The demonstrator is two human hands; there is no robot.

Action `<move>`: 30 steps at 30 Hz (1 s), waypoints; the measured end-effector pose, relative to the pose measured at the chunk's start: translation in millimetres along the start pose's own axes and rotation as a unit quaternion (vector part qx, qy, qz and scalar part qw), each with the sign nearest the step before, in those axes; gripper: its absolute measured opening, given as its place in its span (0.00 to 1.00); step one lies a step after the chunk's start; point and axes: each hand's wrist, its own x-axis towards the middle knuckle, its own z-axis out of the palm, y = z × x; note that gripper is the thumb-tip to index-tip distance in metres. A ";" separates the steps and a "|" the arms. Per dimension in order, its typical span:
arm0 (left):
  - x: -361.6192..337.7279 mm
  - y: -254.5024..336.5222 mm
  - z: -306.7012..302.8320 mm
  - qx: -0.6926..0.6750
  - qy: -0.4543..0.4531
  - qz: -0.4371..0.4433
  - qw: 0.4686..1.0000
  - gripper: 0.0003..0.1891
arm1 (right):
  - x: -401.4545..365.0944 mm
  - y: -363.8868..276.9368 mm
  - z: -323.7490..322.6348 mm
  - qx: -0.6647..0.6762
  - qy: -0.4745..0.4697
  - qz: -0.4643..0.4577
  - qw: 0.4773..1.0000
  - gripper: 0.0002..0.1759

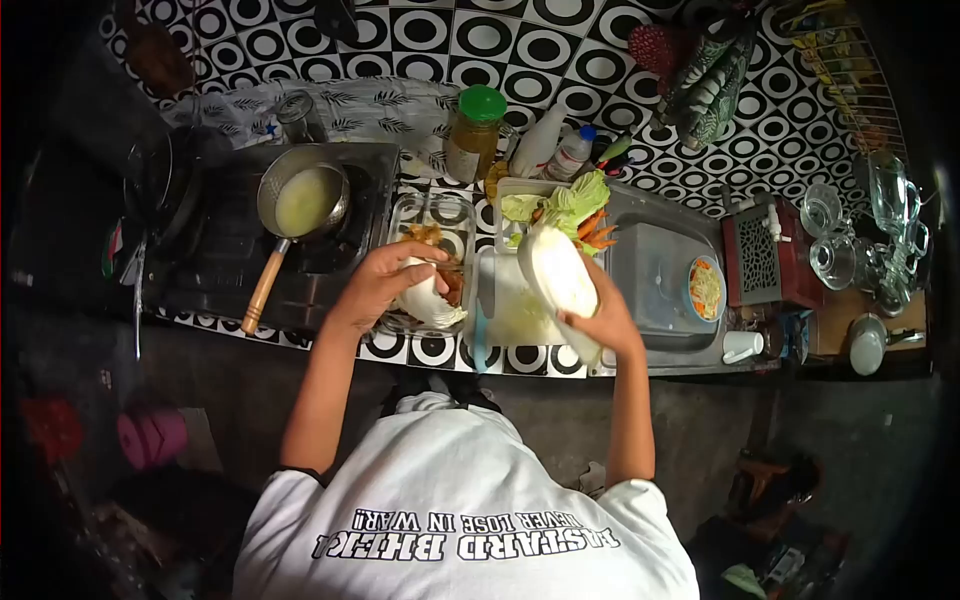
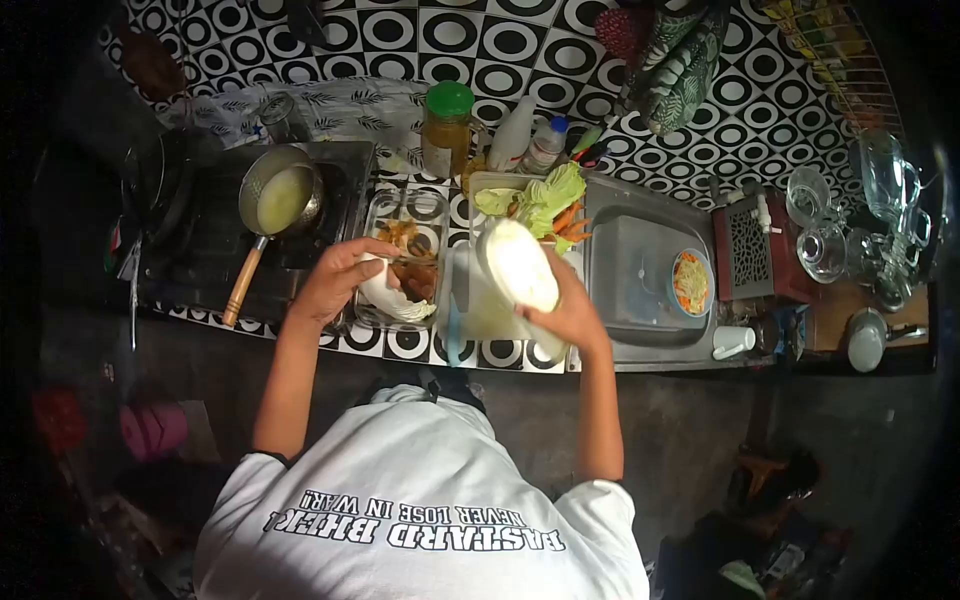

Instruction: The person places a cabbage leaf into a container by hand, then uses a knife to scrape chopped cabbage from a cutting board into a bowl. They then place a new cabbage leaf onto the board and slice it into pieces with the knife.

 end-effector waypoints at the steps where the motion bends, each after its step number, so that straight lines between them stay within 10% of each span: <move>1: -2.9 -4.4 2.0 -0.041 0.053 0.012 0.998 0.15 | 8.4 5.9 -6.2 -0.059 -0.009 0.033 0.998 0.52; 15: -42.8 1.7 -39.8 -0.253 0.191 0.077 0.945 0.18 | 159.2 37.6 5.0 -0.334 -0.209 0.283 0.874 0.42; 30: -52.0 -4.9 -39.3 -0.270 0.234 0.098 0.929 0.18 | 188.7 69.6 50.5 -0.393 -0.222 0.254 0.856 0.42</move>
